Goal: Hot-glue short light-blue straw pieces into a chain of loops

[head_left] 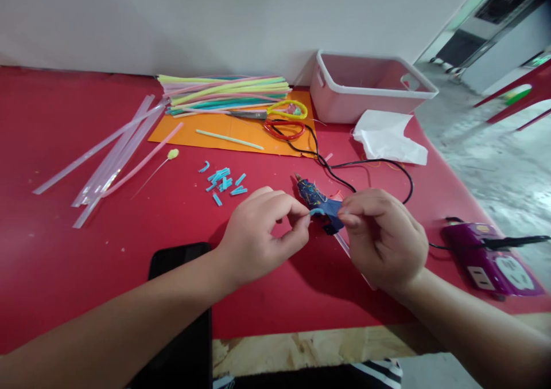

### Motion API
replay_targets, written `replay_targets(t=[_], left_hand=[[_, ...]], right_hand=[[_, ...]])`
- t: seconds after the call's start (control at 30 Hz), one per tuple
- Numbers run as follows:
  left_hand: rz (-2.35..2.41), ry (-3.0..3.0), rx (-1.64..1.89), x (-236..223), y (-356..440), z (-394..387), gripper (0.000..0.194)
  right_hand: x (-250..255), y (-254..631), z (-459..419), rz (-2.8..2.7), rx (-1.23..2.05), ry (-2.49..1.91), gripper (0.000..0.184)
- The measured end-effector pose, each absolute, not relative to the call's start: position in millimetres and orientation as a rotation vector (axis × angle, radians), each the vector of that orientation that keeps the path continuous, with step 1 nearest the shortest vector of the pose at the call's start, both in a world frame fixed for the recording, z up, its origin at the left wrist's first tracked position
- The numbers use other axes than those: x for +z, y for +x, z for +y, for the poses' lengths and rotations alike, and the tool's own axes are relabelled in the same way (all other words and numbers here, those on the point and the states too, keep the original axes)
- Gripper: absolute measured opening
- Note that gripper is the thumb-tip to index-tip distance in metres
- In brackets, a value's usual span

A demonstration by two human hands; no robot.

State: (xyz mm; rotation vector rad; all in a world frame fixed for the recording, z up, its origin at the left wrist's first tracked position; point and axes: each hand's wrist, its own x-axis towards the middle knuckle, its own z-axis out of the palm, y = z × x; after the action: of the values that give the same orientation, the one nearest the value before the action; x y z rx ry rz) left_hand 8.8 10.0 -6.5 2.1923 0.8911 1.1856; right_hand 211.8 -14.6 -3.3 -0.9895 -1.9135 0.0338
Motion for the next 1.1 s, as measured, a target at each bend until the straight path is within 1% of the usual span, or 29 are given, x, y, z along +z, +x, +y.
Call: replay_targets(t=[0.13, 0.23, 0.4, 0.47, 0.57, 0.63, 0.73, 0.77, 0.93, 1.0, 1.03, 1.07, 1.1], left_hand=[[0.841, 2.22, 1.197, -7, 9, 12, 0.007], [0.843, 2.233, 1.168, -8, 9, 15, 0.007], [0.848, 2.242, 1.085, -8, 5, 17, 0.011], [0.823, 2.261, 1.051, -9, 3, 17, 0.012], [0.792, 2.269, 1.042, -10, 1, 17, 0.012], [0.819, 2.261, 1.052, -11, -1, 18, 0.013], [0.842, 2.224, 1.093, -10, -4, 18, 0.013], [0.856, 2.198, 1.102, -10, -4, 19, 0.012], [1.007, 2.0, 1.081, -7, -7, 20, 0.014], [1.074, 1.909, 1.057, -5, -6, 21, 0.016], [1.098, 1.868, 1.042, -4, -6, 21, 0.017], [1.114, 1.829, 1.026, -4, -5, 21, 0.018], [1.125, 1.793, 1.009, -4, -5, 21, 0.019]], right_hand=[[-11, 214, -18, -1.847, 0.214, -1.07, 0.012], [-13, 217, -16, -1.864, 0.214, -1.163, 0.018], [10, 234, 25, -1.923, 0.008, -1.345, 0.031], [28, 247, 61, -1.938, -0.254, -1.489, 0.034], [58, 271, 128, -2.01, -0.512, -1.83, 0.031], [76, 286, 171, -1.974, -0.552, -1.916, 0.03], [93, 301, 218, -2.032, -0.521, -2.007, 0.029], [95, 304, 226, -2.076, -0.509, -2.022, 0.039], [103, 305, 223, -2.069, -0.594, -2.051, 0.036], [110, 298, 205, -2.097, -0.586, -2.01, 0.055], [114, 293, 192, -2.117, -0.581, -1.975, 0.061], [117, 288, 177, -2.14, -0.574, -1.931, 0.063], [118, 283, 159, -2.199, -0.531, -1.865, 0.061]])
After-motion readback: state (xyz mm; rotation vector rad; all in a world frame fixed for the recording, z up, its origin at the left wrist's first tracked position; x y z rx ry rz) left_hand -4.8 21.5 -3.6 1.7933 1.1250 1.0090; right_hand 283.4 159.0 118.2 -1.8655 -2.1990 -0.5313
